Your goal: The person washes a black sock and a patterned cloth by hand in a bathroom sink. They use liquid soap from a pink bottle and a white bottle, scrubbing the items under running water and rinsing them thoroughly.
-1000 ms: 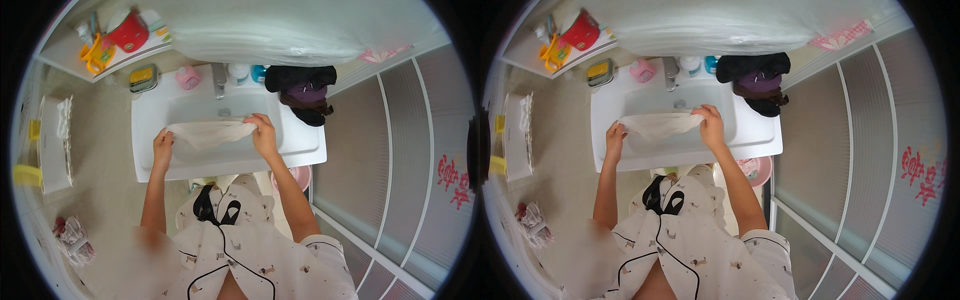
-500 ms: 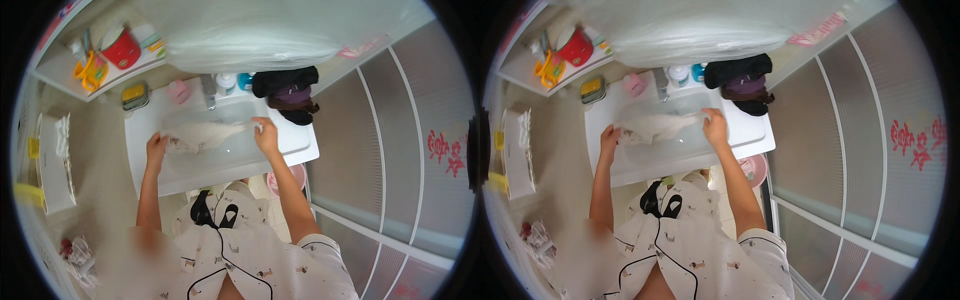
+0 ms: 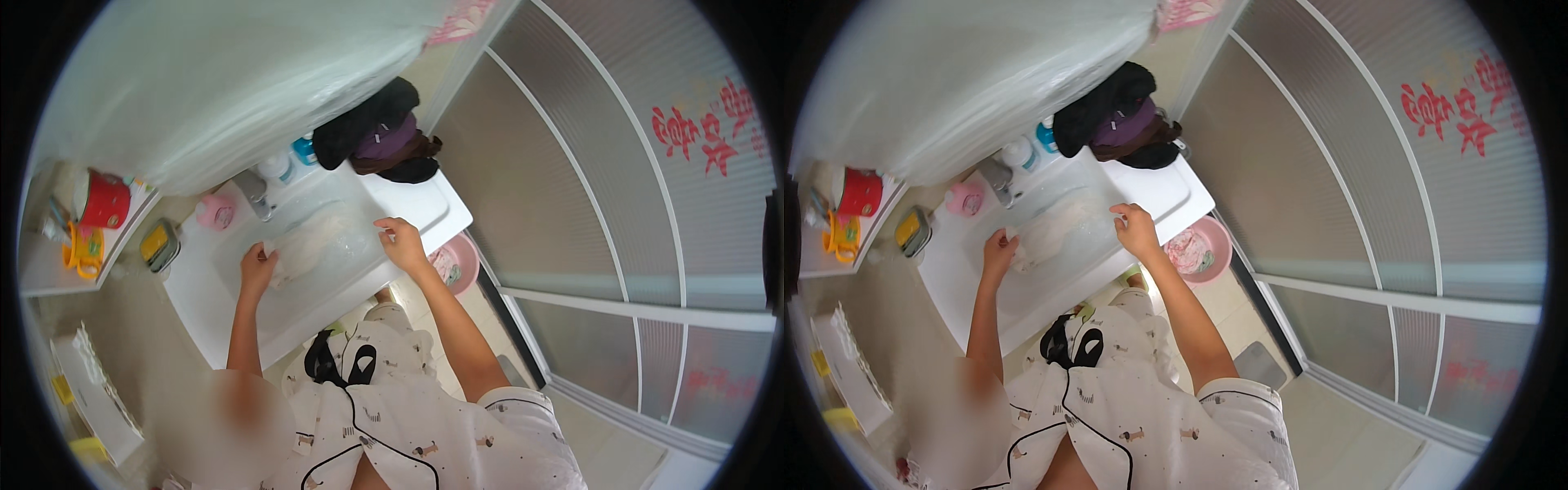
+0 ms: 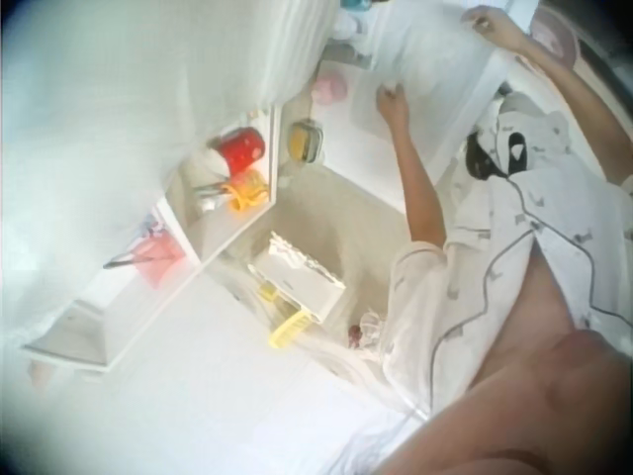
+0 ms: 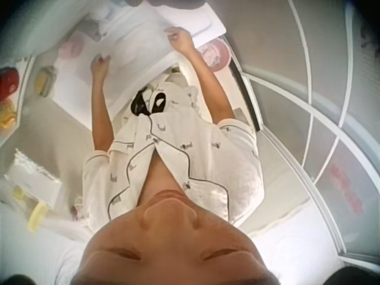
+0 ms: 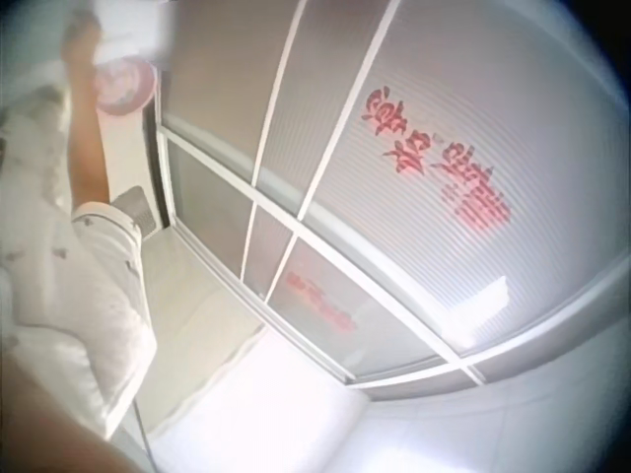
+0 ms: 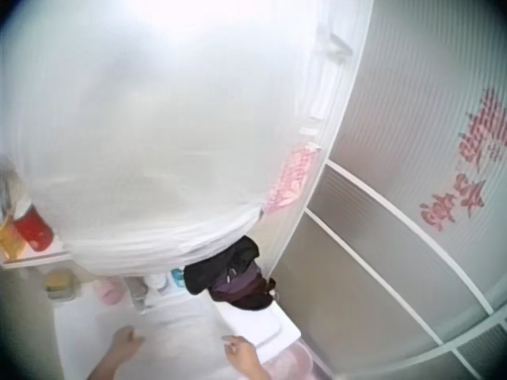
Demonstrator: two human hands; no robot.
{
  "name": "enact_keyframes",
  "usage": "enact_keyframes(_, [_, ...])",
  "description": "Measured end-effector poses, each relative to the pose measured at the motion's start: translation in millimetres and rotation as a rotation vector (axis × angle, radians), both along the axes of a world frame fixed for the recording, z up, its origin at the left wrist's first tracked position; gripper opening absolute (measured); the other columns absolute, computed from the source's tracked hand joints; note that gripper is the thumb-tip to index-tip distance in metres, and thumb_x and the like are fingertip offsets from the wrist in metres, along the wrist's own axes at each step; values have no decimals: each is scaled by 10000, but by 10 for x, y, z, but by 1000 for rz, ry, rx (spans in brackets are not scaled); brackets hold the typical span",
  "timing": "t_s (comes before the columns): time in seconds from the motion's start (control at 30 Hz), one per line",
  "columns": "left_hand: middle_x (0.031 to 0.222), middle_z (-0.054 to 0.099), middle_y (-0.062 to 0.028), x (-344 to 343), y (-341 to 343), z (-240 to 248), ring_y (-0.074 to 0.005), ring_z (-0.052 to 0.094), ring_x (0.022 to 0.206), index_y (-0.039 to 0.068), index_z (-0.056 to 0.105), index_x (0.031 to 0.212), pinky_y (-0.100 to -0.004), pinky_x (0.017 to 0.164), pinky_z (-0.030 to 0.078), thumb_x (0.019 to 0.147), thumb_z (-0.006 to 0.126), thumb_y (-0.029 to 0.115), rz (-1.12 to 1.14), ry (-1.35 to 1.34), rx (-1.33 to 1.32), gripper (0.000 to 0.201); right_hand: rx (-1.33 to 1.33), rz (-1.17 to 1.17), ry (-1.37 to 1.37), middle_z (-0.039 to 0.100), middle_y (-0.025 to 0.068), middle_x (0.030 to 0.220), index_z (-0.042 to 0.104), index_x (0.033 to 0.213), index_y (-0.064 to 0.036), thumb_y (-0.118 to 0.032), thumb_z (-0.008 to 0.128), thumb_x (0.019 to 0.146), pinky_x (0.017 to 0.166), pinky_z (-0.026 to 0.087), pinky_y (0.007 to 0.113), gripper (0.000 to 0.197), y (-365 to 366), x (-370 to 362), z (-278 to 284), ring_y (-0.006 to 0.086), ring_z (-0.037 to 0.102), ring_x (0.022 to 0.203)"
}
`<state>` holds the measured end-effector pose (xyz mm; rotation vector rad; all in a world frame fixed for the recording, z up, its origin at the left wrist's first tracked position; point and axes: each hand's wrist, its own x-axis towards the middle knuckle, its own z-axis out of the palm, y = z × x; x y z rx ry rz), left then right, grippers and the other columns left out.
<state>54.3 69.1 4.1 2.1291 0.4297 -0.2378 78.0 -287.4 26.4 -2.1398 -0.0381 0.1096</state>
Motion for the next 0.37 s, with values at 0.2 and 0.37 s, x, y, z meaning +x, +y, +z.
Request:
enact_keyframes(0.2, [948,657,-176,77,-472,-4,-300,638,799,-1,650,1043,-400,745,513,855,688,273,-540,-181,635,334,0,-114,13,674,199,1028,702,1068,-66,-21,619,832,836,534,404,255,-414,-150,-6,336,667,926])
enact_keyframes(0.37, [1086,650,-215,389,-1078,112,-332,641,1016,33,661,1139,-466,869,504,818,714,348,-642,-36,141,453,-19,-246,35,672,211,1038,695,1092,-64,-30,618,842,853,532,410,264,-818,-337,77,345,667,937])
